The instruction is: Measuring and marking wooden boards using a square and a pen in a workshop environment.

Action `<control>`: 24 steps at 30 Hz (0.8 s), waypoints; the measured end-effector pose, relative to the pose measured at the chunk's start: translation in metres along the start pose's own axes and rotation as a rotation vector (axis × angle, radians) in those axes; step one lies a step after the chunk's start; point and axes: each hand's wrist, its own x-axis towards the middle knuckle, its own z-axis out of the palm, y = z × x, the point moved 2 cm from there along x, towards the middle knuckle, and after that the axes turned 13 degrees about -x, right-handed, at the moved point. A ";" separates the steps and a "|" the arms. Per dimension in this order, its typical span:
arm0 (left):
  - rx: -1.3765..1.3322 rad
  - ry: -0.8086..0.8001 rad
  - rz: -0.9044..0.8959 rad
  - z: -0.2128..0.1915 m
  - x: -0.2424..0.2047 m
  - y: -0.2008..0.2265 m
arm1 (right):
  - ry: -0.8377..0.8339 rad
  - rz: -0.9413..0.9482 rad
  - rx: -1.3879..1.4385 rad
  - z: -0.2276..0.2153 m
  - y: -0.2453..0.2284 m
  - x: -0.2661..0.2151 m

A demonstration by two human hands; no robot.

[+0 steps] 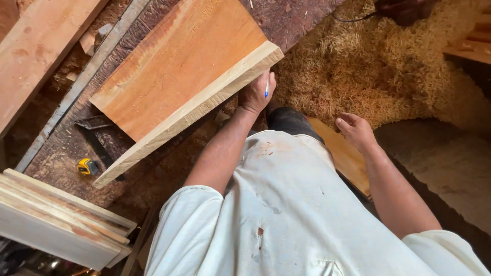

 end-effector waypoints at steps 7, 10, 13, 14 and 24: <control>0.112 -0.006 -0.038 0.028 -0.010 -0.008 | -0.034 0.012 -0.138 -0.005 0.002 0.021; 0.125 -0.011 -0.058 0.024 -0.006 -0.004 | -0.044 0.005 -0.141 -0.010 -0.014 0.016; 0.120 -0.011 -0.068 0.021 -0.005 -0.001 | -0.052 -0.013 -0.153 -0.013 -0.015 0.023; 0.128 -0.023 -0.066 0.022 -0.005 -0.002 | -0.053 -0.023 -0.163 -0.014 -0.013 0.028; -0.613 -0.119 -0.450 -0.039 -0.004 0.033 | -0.075 -0.268 -0.179 -0.013 -0.130 0.021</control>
